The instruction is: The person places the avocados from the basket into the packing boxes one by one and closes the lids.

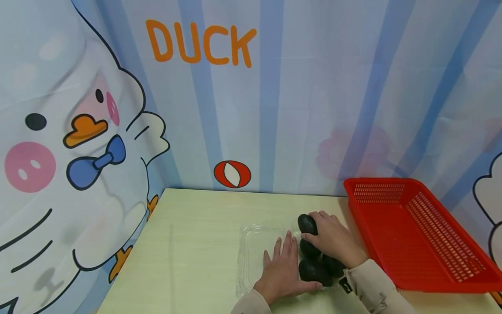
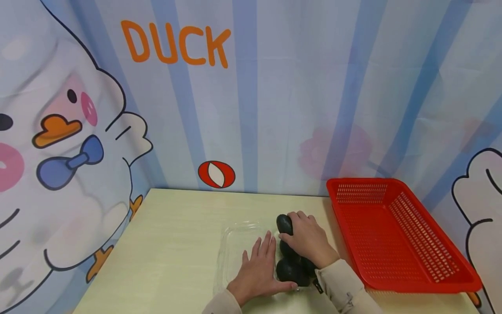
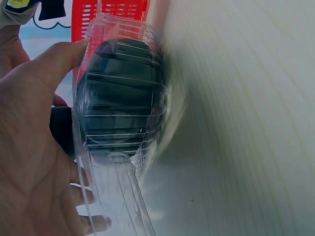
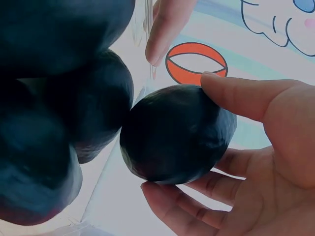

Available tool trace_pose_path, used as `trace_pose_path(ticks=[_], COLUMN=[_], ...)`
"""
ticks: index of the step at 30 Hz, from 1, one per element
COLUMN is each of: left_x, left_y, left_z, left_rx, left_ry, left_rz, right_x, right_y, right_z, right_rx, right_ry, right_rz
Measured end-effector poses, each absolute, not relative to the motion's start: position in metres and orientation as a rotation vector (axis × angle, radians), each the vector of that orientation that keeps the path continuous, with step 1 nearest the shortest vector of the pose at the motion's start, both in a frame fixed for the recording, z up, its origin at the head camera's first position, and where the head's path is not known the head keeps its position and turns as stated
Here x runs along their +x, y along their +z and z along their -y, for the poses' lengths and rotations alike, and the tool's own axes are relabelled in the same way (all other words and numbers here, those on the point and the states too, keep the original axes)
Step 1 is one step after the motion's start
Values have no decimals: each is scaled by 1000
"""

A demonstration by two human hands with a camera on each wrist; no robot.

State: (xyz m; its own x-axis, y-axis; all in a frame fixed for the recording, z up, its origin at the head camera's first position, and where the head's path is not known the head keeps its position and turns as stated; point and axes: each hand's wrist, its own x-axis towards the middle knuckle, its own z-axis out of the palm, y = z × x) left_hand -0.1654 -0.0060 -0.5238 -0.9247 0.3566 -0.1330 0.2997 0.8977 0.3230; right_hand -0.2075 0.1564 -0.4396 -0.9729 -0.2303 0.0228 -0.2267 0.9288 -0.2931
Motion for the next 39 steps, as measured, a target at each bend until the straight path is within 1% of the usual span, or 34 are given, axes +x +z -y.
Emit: trace_pose_path(ticks=[17,22,30,39], left_x=[-164,-163,-164,-163], left_y=[-522,-522,-520,-524], left_z=[6,6,6,6], left_rx=[500,502,499,511], left_ry=[480,469,487,462], left_rz=[-2876,-2870,-2877,-2906], right_x=[-223,-225,-226,-222], right_y=[-448,-451,-452,-458], right_z=[-158,-161,-160,-161], right_rx=[-394,-411,-513,-677], right_ry=[-656,-636,-570,-376], right_rz=[-3020,-2970,-3031,-3091])
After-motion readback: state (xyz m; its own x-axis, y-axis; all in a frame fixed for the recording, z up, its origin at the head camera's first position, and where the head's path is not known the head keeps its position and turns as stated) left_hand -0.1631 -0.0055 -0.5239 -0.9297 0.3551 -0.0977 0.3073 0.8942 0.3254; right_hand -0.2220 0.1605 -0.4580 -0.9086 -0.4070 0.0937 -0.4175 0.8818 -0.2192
